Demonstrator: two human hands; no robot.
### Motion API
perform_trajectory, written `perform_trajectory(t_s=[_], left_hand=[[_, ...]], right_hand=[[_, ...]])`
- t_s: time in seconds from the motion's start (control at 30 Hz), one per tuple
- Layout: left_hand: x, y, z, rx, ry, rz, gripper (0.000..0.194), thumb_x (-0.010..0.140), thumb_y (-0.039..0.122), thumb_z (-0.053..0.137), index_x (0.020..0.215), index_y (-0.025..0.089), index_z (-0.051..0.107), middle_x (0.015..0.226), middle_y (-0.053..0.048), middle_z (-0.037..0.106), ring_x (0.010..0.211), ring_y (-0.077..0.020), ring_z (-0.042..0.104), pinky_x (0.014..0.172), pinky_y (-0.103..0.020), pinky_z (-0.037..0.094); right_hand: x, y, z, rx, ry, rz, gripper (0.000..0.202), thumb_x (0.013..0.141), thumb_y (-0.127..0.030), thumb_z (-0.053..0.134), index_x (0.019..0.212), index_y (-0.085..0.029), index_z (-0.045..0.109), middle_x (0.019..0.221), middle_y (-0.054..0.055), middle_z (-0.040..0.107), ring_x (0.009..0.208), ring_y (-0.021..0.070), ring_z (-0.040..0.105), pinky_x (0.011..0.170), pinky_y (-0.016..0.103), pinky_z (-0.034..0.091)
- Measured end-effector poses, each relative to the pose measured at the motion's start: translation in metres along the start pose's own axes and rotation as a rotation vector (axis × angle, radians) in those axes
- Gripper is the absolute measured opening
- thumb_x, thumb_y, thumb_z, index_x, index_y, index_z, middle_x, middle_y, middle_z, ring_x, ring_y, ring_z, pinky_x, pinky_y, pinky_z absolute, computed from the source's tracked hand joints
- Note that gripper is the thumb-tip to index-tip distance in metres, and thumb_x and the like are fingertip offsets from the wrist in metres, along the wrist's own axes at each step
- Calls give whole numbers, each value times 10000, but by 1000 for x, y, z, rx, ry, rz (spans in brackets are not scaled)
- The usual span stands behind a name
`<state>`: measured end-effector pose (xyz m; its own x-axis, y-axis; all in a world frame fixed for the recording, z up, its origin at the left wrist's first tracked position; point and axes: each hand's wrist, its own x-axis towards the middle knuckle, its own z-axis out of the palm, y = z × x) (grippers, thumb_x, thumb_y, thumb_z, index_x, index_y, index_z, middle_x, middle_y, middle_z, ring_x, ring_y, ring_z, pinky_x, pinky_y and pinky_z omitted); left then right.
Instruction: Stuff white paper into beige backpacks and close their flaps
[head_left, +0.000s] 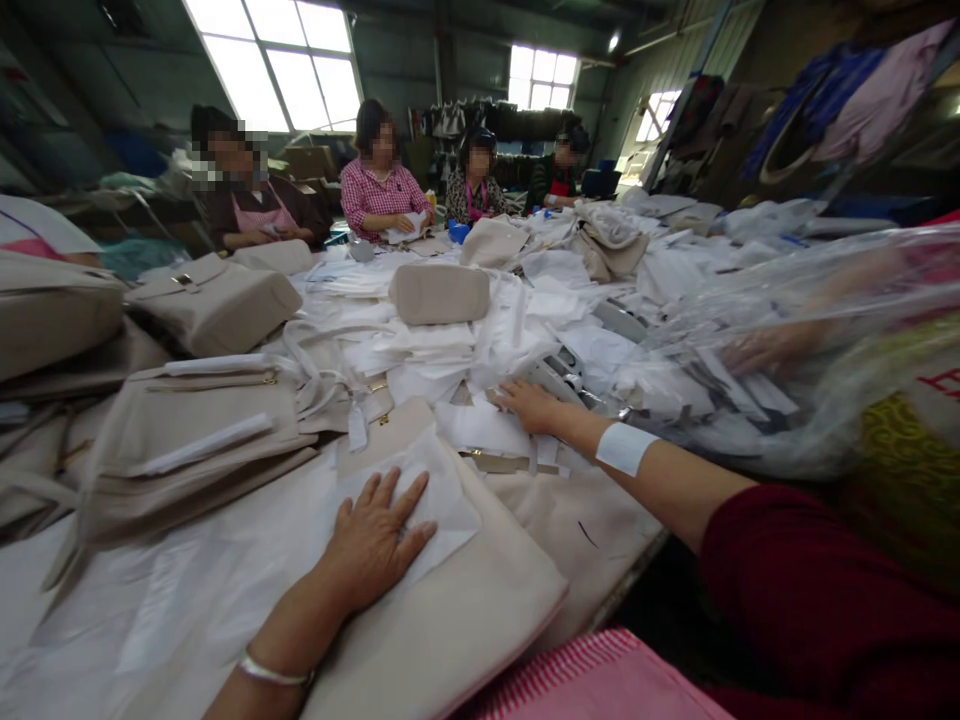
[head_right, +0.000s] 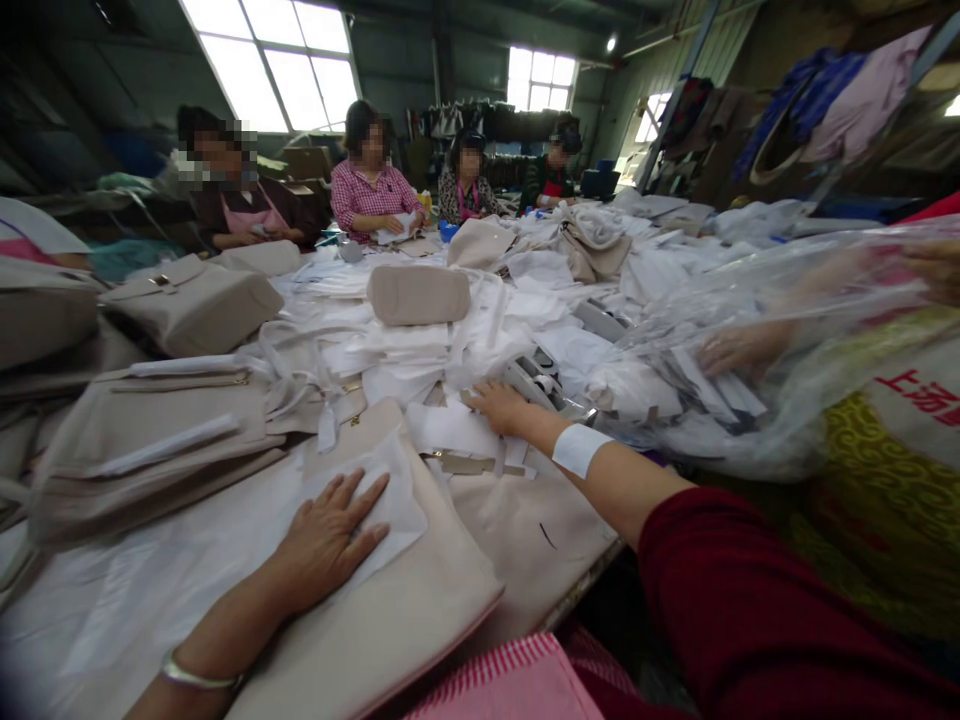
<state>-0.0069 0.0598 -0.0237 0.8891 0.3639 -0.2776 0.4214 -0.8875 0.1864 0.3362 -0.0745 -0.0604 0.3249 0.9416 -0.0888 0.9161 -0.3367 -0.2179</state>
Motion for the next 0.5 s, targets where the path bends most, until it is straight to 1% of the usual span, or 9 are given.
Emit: perform_trajectory(t_s=[0.03, 0.1, 0.17, 0.23, 0.3, 0.33, 0.37, 0.43, 0.5], left_hand=[[0, 0, 0, 2, 2, -1, 672, 878, 680, 247, 1485, 401, 177, 1583, -112, 182, 1434, -397, 159, 1050, -648, 240], [1, 0, 0, 5, 3, -1, 675, 878, 678, 253, 1486, 397, 173, 1584, -111, 181, 1431, -399, 168, 1049, -644, 247], [1, 0, 0, 8, 3, 0, 676, 879, 676, 260, 1487, 394, 173, 1583, -110, 186, 1431, -399, 171, 1050, -640, 249], [1, 0, 0, 12, 7, 4, 673, 880, 673, 266, 1486, 394, 179, 1581, -107, 197, 1430, -396, 176, 1051, -637, 250], [1, 0, 0, 13, 14, 6, 668, 881, 668, 274, 1484, 395, 187, 1579, -103, 206, 1428, -392, 187, 1051, -634, 252], [1, -1, 1, 12, 18, 7, 667, 881, 666, 277, 1484, 394, 190, 1579, -100, 207, 1428, -390, 192, 1052, -632, 252], [1, -1, 1, 9, 20, 8, 668, 881, 666, 280, 1484, 393, 192, 1579, -99, 207, 1427, -389, 194, 1052, -630, 254], [1, -1, 2, 5, 22, 10, 668, 881, 666, 282, 1484, 392, 194, 1579, -99, 207, 1427, -389, 194, 1052, -626, 256], [1, -1, 2, 9, 26, 10, 663, 884, 660, 285, 1484, 393, 194, 1577, -100, 210, 1428, -390, 191, 1051, -623, 259]], right_hand=[[0, -8, 1, -38, -15, -5, 644, 744, -41, 537, 1362, -221, 514, 1506, 106, 369, 1377, 367, 285, 1075, 544, 259], [-3, -28, 7, -95, -41, -10, 539, 828, -170, 530, 1360, -259, 507, 1481, 89, 409, 1395, 379, 238, 1063, 590, 238], [-8, -46, 13, -84, -30, 5, 465, 896, -340, 496, 1352, -249, 507, 1419, 115, 477, 1362, 371, 305, 1049, 585, 262], [-14, -57, 17, -16, 3, 64, 596, 850, -454, 576, 1384, -214, 461, 1389, 161, 489, 1302, 357, 395, 1041, 534, 301], [-16, -58, 14, 169, 29, 170, 776, 710, -423, 743, 1386, -179, 451, 1358, 183, 509, 1231, 335, 476, 1028, 458, 347], [-13, -57, 10, 283, 41, 225, 789, 648, -373, 795, 1347, -167, 493, 1314, 175, 547, 1188, 323, 515, 1010, 425, 375], [-8, -55, 4, 389, 55, 270, 723, 618, -327, 813, 1273, -157, 558, 1239, 156, 602, 1131, 308, 555, 980, 398, 407], [10, -52, -10, 541, 90, 328, 466, 671, -303, 772, 1090, -141, 646, 1042, 113, 684, 980, 267, 623, 883, 362, 472], [35, -53, -25, 608, 138, 357, 313, 828, -348, 627, 1051, -127, 630, 939, 95, 694, 853, 216, 644, 774, 323, 508]])
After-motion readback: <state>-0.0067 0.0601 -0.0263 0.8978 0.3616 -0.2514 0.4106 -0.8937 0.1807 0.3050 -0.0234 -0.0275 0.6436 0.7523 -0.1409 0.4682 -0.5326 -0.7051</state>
